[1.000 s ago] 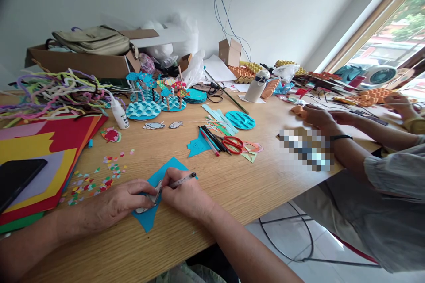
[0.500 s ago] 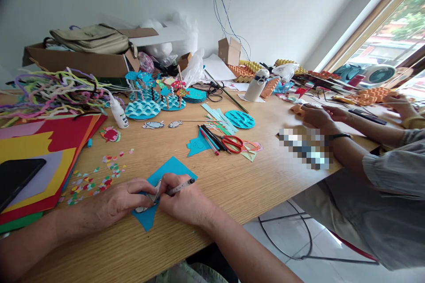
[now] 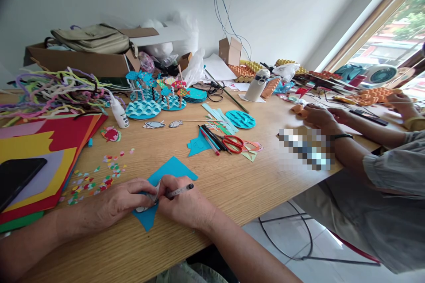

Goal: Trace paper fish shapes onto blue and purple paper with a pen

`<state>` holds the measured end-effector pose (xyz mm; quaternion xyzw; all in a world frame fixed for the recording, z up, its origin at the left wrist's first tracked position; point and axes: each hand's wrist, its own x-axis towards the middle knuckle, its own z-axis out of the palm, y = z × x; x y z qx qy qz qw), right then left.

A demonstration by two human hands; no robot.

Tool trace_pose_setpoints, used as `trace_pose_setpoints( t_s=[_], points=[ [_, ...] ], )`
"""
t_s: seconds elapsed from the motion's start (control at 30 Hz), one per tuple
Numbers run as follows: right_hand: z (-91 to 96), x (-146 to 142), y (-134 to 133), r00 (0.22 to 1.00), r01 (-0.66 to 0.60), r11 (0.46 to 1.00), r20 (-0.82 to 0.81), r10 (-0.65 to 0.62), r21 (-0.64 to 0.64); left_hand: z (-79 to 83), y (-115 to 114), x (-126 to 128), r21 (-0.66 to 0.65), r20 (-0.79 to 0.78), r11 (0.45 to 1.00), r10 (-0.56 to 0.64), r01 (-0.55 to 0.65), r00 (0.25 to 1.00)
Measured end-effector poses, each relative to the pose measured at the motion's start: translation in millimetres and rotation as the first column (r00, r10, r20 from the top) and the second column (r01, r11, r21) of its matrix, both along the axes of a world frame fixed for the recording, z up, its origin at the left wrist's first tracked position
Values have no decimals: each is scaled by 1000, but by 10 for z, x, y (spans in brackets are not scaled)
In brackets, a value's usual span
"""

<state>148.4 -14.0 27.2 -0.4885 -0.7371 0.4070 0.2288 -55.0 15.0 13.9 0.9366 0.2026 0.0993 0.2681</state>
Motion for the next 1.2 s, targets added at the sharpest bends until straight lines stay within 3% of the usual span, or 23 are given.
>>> trace_pose_setpoints(
  t_s=[0.33, 0.6, 0.93, 1.2],
  points=[
    [-6, 14, 125, 997, 71, 997, -6, -71, -35, -42, -6, -23, -18, -29, 1000, 24, -24, 999],
    [-34, 21, 201, 996, 83, 995, -24, -84, -53, 41, -19, 4, -29, -53, 999, 18, -19, 998],
    [-49, 15, 209, 996, 93, 996, 10, -93, 9, -54, -3, -28, 55, 31, 998, -9, 7, 999],
    [-12, 1, 215, 994, 109, 994, 20, -109, -15, -27, 3, -24, 64, 25, 998, -6, 4, 1000]
  ],
)
